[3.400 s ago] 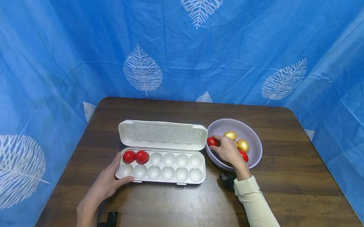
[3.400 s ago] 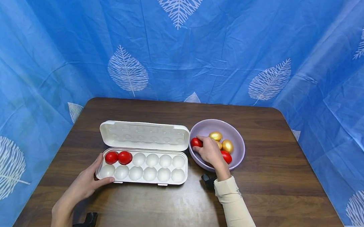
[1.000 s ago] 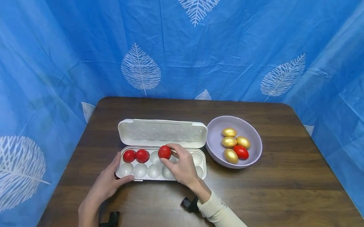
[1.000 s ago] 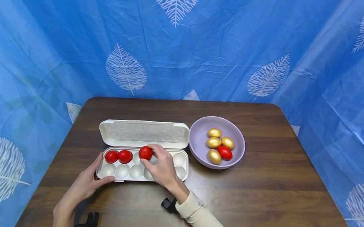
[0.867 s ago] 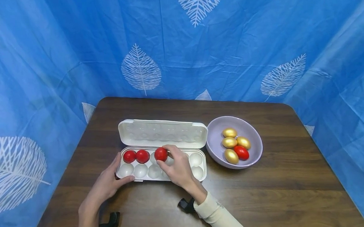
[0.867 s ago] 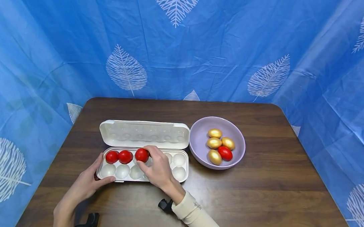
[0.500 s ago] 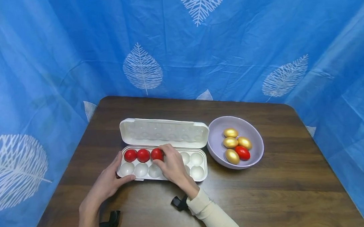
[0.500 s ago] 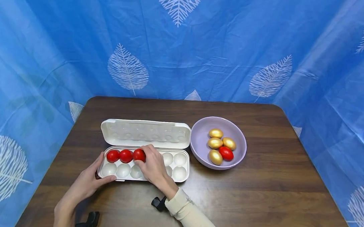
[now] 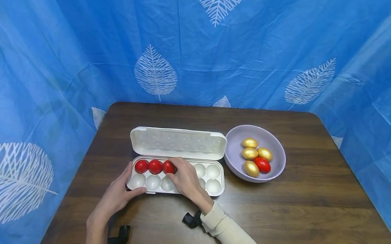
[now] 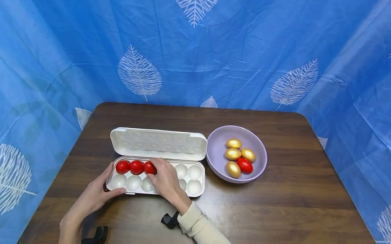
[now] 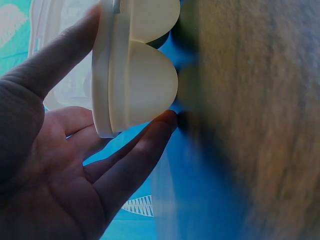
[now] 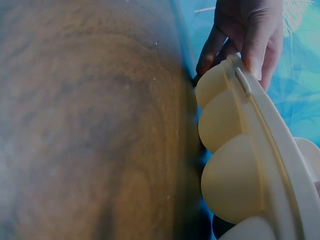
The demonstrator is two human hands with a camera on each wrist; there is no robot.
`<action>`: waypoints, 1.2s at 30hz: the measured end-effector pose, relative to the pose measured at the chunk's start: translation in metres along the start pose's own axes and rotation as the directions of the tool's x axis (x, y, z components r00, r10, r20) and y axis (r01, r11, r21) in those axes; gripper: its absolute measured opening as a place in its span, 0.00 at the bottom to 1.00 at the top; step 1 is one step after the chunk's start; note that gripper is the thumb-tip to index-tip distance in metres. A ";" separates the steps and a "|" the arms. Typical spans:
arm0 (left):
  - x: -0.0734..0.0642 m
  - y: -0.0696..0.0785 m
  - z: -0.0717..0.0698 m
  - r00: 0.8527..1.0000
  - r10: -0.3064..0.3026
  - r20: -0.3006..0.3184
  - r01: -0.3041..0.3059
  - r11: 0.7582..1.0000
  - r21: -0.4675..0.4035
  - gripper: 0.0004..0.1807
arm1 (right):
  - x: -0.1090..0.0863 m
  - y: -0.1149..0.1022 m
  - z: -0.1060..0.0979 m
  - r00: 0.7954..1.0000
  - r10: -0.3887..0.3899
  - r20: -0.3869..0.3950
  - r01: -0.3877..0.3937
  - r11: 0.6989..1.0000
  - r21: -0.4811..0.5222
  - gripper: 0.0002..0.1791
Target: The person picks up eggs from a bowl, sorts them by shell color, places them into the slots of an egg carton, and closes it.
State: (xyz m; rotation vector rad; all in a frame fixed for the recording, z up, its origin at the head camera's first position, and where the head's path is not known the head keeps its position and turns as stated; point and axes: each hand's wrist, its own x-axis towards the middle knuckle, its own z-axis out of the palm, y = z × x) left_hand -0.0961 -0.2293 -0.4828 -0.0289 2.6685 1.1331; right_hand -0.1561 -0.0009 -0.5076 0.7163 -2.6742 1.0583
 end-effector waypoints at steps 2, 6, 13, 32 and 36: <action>0.000 0.000 0.001 1.000 0.004 0.000 -0.004 1.000 -0.001 0.63 | -0.001 0.002 0.000 1.000 -0.006 0.003 0.006 1.000 -0.005 0.22; 0.001 0.000 0.002 1.000 0.009 0.004 -0.009 1.000 -0.001 0.63 | -0.004 0.005 0.000 1.000 -0.022 -0.001 0.022 1.000 0.004 0.22; 0.001 0.001 0.002 1.000 0.001 0.007 -0.001 1.000 -0.013 0.63 | -0.003 0.005 -0.003 0.999 -0.042 0.004 0.042 0.999 0.010 0.21; -0.001 0.000 0.001 0.999 -0.035 0.007 0.035 0.999 -0.006 0.64 | -0.020 0.011 -0.056 0.998 -0.049 -0.035 0.054 0.988 0.147 0.25; -0.001 0.001 0.001 0.999 -0.032 0.005 0.032 0.999 -0.005 0.63 | -0.031 0.023 -0.074 0.992 -0.051 -0.116 0.071 0.982 0.173 0.25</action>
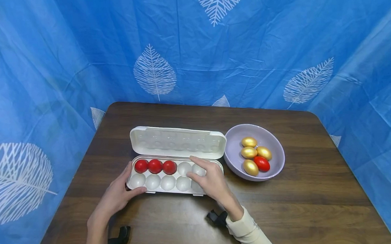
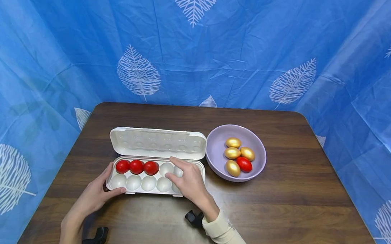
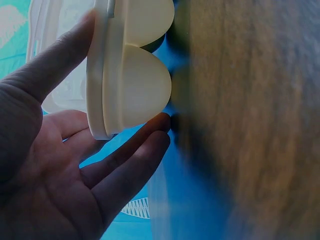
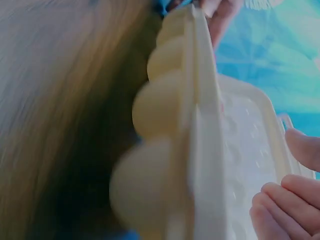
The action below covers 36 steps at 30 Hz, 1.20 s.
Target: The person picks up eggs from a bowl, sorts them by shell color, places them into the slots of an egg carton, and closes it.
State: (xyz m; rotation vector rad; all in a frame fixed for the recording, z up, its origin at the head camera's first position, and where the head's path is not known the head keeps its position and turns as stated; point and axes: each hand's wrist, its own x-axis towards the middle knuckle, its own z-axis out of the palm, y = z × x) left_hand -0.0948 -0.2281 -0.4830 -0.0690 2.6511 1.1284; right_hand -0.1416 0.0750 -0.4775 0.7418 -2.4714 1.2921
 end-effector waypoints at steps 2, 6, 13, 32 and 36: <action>0.000 0.000 0.000 1.000 0.000 0.000 0.000 1.000 0.001 0.63 | -0.006 0.005 -0.012 0.999 -0.004 -0.044 0.005 1.000 0.016 0.25; 0.000 -0.001 0.000 1.000 -0.004 -0.001 0.004 1.000 0.002 0.64 | -0.017 0.015 -0.037 0.994 0.026 -0.102 -0.022 0.999 0.046 0.26; -0.002 -0.002 -0.002 1.000 -0.006 -0.006 0.006 1.000 0.004 0.63 | -0.030 0.033 -0.082 0.976 0.101 -0.195 -0.100 0.995 0.015 0.26; 0.003 -0.005 0.003 0.999 0.024 -0.021 -0.024 1.000 -0.003 0.62 | -0.041 0.067 -0.156 0.899 0.428 -0.090 -0.435 0.852 -0.292 0.24; 0.003 -0.005 0.004 1.000 0.021 -0.021 -0.021 1.000 -0.003 0.63 | -0.038 0.069 -0.155 0.901 0.432 -0.051 -0.421 0.837 -0.349 0.22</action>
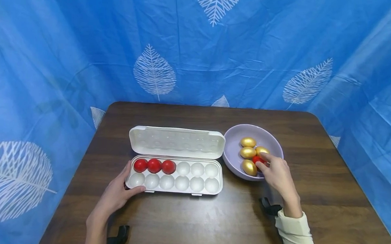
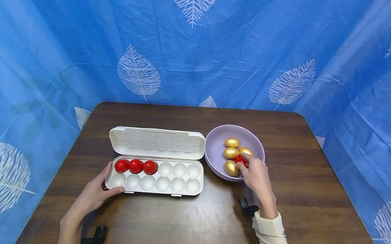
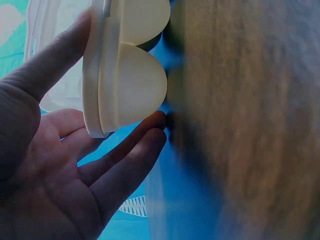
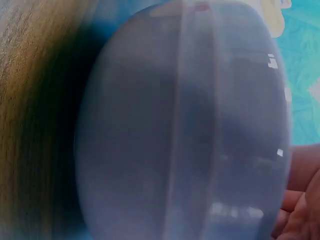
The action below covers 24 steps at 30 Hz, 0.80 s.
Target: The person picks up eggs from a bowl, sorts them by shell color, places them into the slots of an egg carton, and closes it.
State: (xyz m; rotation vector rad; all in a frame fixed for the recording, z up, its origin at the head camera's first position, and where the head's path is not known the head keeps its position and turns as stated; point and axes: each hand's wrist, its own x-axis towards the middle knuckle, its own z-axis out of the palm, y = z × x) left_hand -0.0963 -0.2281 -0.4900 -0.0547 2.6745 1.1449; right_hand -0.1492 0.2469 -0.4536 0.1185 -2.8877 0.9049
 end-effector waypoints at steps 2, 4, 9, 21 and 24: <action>-0.001 0.000 -0.001 1.000 0.000 -0.002 0.000 1.000 0.001 0.63 | 0.003 -0.002 0.001 1.000 -0.014 0.009 0.014 0.999 -0.036 0.21; -0.001 0.001 -0.001 1.000 0.001 -0.001 -0.001 1.000 0.000 0.63 | 0.005 -0.003 0.003 1.000 -0.028 0.014 0.029 0.997 -0.068 0.19; -0.003 0.003 -0.003 1.000 -0.019 0.011 0.019 1.000 0.004 0.63 | 0.011 -0.005 0.005 0.997 -0.074 0.023 0.076 0.992 -0.099 0.17; -0.004 0.005 -0.005 0.999 -0.027 0.025 0.027 1.000 0.003 0.63 | 0.024 -0.003 0.009 0.988 -0.039 0.146 0.068 0.977 -0.201 0.17; -0.005 0.006 -0.006 0.999 -0.024 0.025 0.024 1.000 -0.003 0.63 | 0.026 -0.005 0.008 0.984 -0.028 0.175 0.065 0.975 -0.211 0.15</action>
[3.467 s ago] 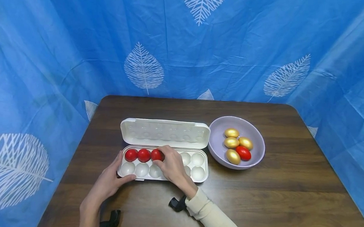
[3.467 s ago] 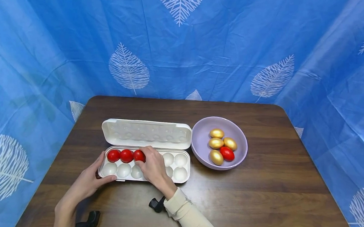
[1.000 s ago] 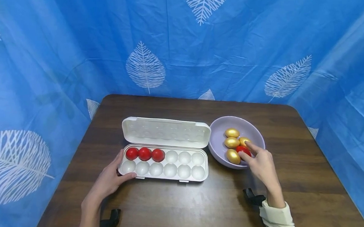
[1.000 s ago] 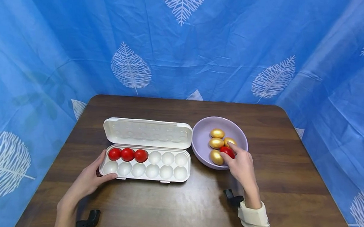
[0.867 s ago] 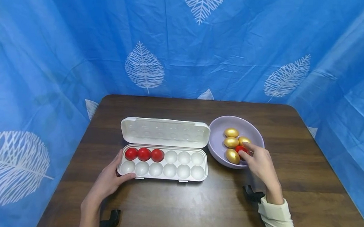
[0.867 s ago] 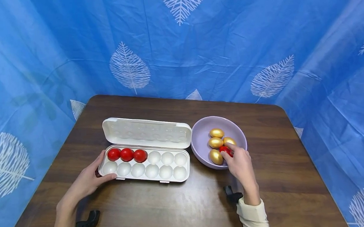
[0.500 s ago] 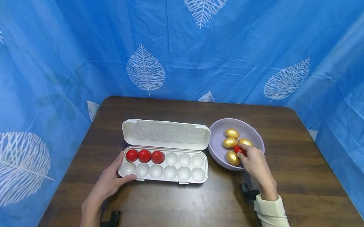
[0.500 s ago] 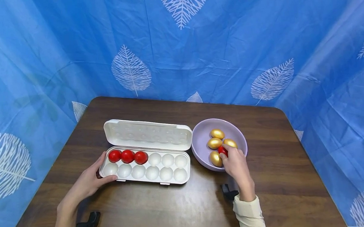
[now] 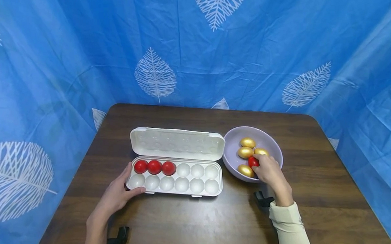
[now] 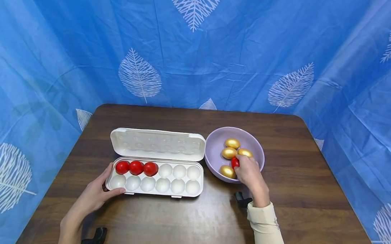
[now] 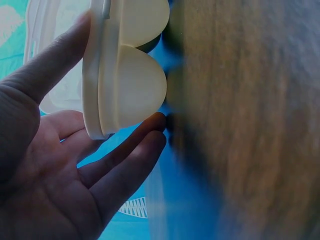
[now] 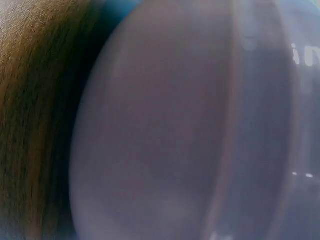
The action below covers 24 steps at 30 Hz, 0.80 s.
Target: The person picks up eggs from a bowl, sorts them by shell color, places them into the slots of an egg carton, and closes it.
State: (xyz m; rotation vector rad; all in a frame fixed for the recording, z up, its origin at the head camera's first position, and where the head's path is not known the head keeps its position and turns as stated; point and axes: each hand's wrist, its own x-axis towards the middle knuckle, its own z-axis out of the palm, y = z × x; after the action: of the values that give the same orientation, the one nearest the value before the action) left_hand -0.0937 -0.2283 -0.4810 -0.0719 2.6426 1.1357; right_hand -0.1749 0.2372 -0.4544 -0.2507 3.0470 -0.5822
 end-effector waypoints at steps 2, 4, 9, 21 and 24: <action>0.000 0.000 0.000 1.000 0.005 -0.002 -0.005 1.000 0.000 0.63 | 0.001 0.000 0.000 1.000 -0.001 0.010 0.001 1.000 0.001 0.14; 0.000 0.001 -0.001 1.000 0.010 -0.004 -0.010 1.000 0.001 0.62 | 0.001 0.000 0.001 1.000 -0.005 0.012 0.005 1.000 0.002 0.14; 0.000 0.002 -0.001 1.000 0.008 -0.001 -0.008 1.000 0.005 0.62 | 0.001 0.001 0.001 1.000 -0.003 0.015 0.003 1.000 -0.004 0.15; 0.000 0.000 0.000 1.000 0.012 -0.010 -0.012 1.000 0.007 0.62 | -0.002 0.000 0.004 0.999 0.045 -0.027 -0.044 0.998 0.035 0.26; 0.000 -0.001 0.000 1.000 0.016 -0.013 -0.016 1.000 0.004 0.62 | -0.003 0.000 0.004 0.998 0.059 -0.034 -0.057 0.996 0.062 0.28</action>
State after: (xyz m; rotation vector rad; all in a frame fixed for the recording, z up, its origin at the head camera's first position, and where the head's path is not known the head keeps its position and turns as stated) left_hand -0.0939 -0.2286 -0.4818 -0.0575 2.6610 1.1389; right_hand -0.1719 0.2360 -0.4584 -0.1512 3.0521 -0.6824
